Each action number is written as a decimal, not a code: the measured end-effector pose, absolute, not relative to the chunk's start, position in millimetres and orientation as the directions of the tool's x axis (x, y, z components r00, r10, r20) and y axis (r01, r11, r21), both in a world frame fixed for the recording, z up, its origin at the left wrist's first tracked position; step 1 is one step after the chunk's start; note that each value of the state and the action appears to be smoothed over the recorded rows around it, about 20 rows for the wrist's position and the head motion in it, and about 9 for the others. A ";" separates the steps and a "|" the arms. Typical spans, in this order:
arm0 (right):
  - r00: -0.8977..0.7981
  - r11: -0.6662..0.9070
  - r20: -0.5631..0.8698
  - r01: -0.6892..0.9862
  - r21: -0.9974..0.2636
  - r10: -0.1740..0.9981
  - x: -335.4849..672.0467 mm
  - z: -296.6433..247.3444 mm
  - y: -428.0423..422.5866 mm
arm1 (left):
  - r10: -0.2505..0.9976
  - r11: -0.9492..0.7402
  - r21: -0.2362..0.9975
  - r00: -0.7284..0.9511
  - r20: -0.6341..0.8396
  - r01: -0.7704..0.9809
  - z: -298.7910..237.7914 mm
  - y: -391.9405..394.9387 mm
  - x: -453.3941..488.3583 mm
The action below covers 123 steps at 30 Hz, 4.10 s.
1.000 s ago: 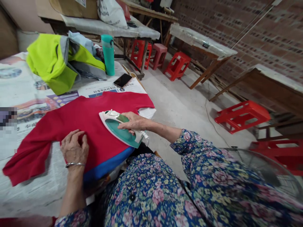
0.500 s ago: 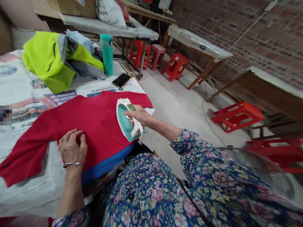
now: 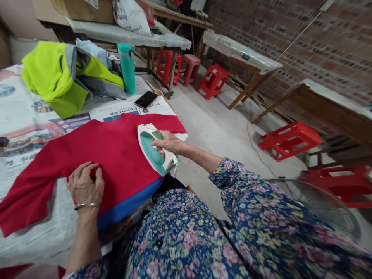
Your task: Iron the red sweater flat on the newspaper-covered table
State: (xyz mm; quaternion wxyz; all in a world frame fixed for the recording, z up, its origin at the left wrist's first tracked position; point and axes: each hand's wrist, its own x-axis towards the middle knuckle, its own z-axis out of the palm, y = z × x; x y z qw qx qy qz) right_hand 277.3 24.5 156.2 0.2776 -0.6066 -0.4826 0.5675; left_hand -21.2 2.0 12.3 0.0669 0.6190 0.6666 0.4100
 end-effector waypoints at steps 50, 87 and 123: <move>-0.492 -0.093 -0.366 0.494 -0.864 0.790 294.5 163.8 17.6 | 0.976 -0.145 0.423 0.058 0.210 0.894 20.6 0.9 27.2; -0.539 -0.053 -0.278 0.395 -0.917 0.795 292.8 152.5 30.8 | 0.996 0.062 0.311 -0.081 0.048 0.948 50.8 -32.9 39.0; -0.496 -0.027 -0.273 0.448 -0.894 0.824 291.3 158.9 24.6 | 0.982 0.101 0.415 -0.158 0.105 0.904 53.5 -14.5 28.3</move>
